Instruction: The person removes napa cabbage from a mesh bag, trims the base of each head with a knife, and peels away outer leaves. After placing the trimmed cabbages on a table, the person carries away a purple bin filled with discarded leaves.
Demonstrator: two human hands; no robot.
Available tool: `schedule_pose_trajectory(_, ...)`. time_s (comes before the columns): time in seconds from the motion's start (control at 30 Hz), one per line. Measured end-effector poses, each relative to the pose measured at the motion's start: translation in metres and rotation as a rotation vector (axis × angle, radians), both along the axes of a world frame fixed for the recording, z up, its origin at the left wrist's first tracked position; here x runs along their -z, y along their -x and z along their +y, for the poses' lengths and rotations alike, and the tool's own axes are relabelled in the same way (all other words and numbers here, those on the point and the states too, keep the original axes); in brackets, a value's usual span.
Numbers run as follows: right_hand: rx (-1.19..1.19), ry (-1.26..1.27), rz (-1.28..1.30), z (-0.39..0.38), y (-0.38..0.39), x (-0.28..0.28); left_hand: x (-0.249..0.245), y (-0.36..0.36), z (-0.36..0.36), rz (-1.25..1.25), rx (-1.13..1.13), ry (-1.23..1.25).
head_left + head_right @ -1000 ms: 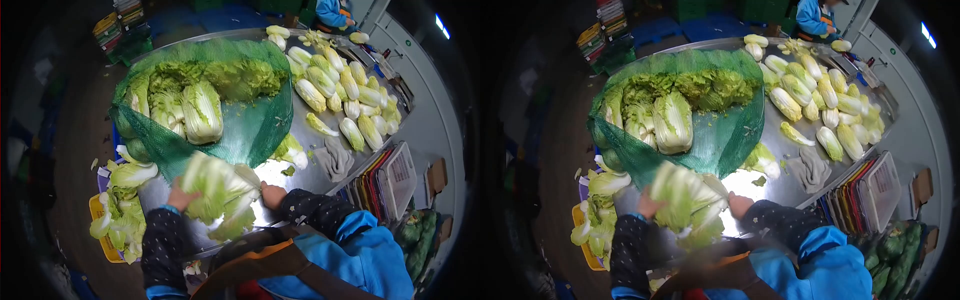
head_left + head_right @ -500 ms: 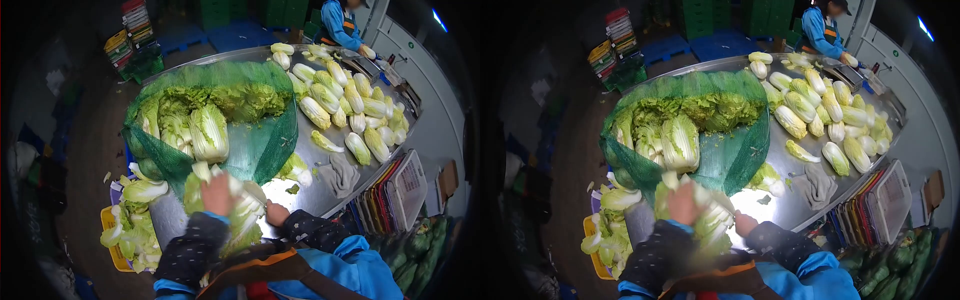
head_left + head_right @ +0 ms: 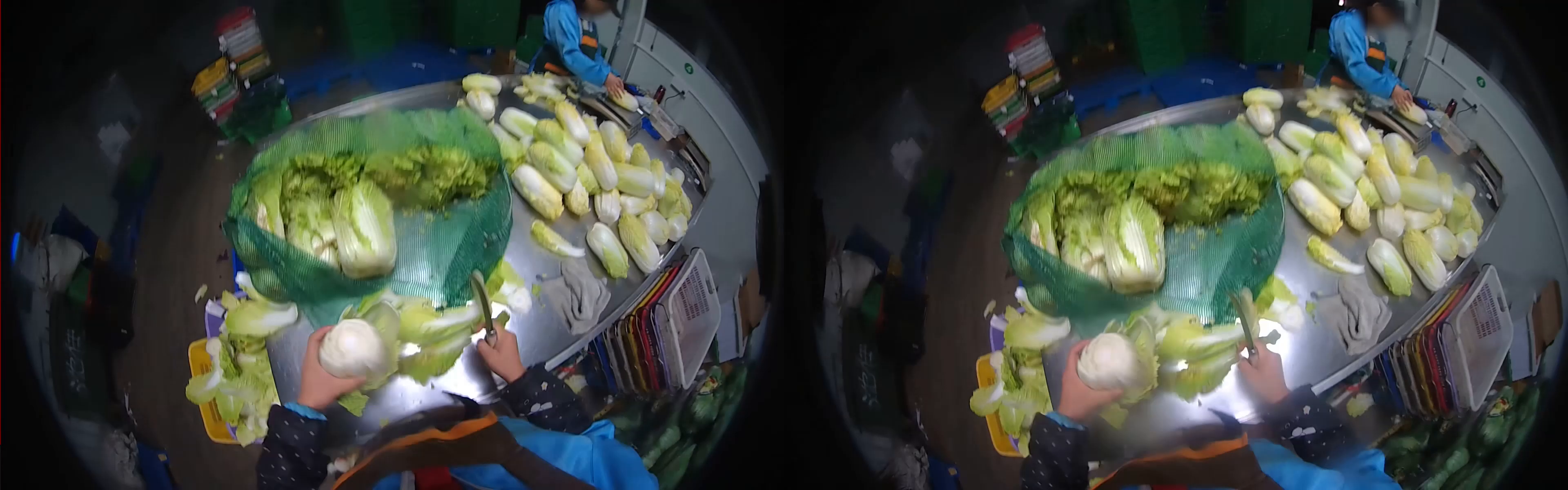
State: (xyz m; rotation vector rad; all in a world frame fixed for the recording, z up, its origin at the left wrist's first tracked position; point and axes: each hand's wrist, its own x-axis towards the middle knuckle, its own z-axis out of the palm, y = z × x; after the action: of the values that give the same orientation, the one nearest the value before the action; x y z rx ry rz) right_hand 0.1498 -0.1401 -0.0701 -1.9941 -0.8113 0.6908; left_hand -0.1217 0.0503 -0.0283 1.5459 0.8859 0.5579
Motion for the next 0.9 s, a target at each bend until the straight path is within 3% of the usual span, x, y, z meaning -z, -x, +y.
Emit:
schedule_pose_trajectory(0.03, 0.013, -0.357, 0.318, 0.012, 0.018, -0.015, -0.004, 0.001, -0.024, -0.009, 0.001, -0.117)
schedule_pose_trajectory(0.07, -0.104, -0.283, 0.365, 0.020, 0.026, -0.030, -0.003, -0.003, -0.041, -0.027, 0.004, -0.243)
schedule_pose_trajectory(0.1, -0.206, -0.368, 0.438, 0.033, 0.039, -0.044, 0.003, -0.007, -0.054, -0.056, 0.003, -0.164)
schedule_pose_trajectory(0.13, -0.333, -0.402, 0.221, 0.047, 0.049, -0.028, 0.012, -0.009, -0.062, -0.037, 0.016, -0.099)
schedule_pose_trajectory(0.17, -0.400, -0.313, 0.189, 0.055, 0.066, -0.040, 0.019, -0.013, -0.067, -0.024, 0.030, -0.040)
schedule_pose_trajectory(0.23, -0.285, -0.290, 0.335, 0.058, 0.092, -0.028, 0.010, -0.021, -0.073, -0.100, -0.035, 0.008)
schedule_pose_trajectory(0.3, -0.308, -0.288, 0.255, 0.055, 0.100, -0.032, 0.006, -0.026, -0.074, -0.158, -0.115, 0.062)
schedule_pose_trajectory(0.37, -0.319, -0.288, 0.174, 0.055, 0.101, -0.028, 0.015, -0.035, -0.074, 0.051, -0.182, -0.199)
schedule_pose_trajectory(0.4, -0.252, -0.251, 0.327, 0.056, 0.097, -0.018, 0.023, -0.038, -0.082, -0.183, -0.366, 0.247)
schedule_pose_trajectory(0.43, -0.192, -0.233, 0.463, 0.064, 0.088, -0.012, 0.036, -0.038, -0.078, -0.198, -0.367, 0.239)
schedule_pose_trajectory(0.5, -0.163, -0.203, 0.454, 0.070, 0.078, -0.004, 0.054, -0.028, -0.071, -0.045, -0.338, -0.083)
schedule_pose_trajectory(0.53, -0.187, -0.227, 0.437, 0.074, 0.077, 0.000, 0.056, -0.026, -0.066, -0.052, -0.335, -0.090)
schedule_pose_trajectory(0.6, -0.209, -0.155, 0.505, 0.073, 0.078, -0.014, 0.056, -0.022, -0.056, 0.295, -0.379, -0.359)
schedule_pose_trajectory(0.63, -0.217, -0.164, 0.502, 0.073, 0.080, -0.022, 0.036, -0.028, -0.054, 0.291, -0.386, -0.367)
schedule_pose_trajectory(0.7, -0.270, -0.119, 0.215, 0.071, 0.089, -0.026, 0.001, -0.043, -0.063, 0.119, -0.311, -0.560)
schedule_pose_trajectory(0.73, -0.310, -0.207, 0.166, 0.076, 0.092, -0.019, 0.009, -0.049, -0.075, 0.273, -0.087, -0.594)
schedule_pose_trajectory(0.77, -0.311, -0.077, 0.222, 0.079, 0.087, -0.021, 0.014, -0.043, -0.084, 0.284, -0.085, -0.581)
schedule_pose_trajectory(0.9, -0.310, -0.017, 0.105, 0.107, 0.065, -0.001, 0.020, -0.039, -0.091, 0.296, -0.078, -0.670)
